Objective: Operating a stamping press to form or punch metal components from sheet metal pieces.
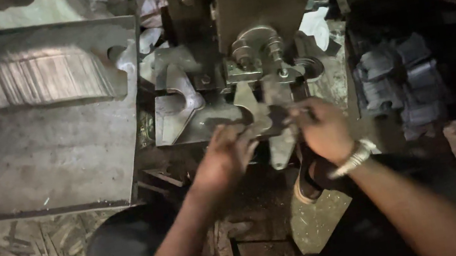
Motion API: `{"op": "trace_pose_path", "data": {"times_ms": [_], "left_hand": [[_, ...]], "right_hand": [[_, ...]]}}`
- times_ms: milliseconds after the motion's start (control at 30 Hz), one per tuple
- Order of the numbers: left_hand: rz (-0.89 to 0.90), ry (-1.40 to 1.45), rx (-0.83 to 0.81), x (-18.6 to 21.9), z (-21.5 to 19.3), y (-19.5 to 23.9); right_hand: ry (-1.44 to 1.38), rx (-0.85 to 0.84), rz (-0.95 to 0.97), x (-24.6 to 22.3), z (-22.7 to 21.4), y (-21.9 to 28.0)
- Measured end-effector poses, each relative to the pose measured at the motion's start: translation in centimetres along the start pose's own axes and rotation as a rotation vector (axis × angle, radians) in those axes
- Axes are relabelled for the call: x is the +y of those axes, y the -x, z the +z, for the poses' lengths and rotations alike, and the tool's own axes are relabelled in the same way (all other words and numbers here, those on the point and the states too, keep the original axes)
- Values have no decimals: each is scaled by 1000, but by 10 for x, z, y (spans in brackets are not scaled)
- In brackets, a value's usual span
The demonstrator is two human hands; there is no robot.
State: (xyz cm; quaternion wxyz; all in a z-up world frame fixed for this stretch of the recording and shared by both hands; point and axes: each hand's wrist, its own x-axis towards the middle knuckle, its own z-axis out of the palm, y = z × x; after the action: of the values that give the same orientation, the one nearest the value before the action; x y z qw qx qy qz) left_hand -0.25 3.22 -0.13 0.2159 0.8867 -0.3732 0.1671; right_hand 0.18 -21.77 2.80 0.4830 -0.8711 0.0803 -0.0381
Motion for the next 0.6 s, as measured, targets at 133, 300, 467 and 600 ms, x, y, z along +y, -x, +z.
{"op": "trace_pose_path", "data": {"times_ms": [133,300,467,600], "left_hand": [[-71,-136,197,20,42,-1],[0,-137,170,9,47,-12],[99,-380,4,17,22,-20],[-50,-33,114,10,47,-12]], "right_hand": [[294,232,-223,9,-45,0],[-69,167,-8,25,-69,-50],[331,259,-116,34,-66,-93],[602,549,-331,11,-55,-77]]}}
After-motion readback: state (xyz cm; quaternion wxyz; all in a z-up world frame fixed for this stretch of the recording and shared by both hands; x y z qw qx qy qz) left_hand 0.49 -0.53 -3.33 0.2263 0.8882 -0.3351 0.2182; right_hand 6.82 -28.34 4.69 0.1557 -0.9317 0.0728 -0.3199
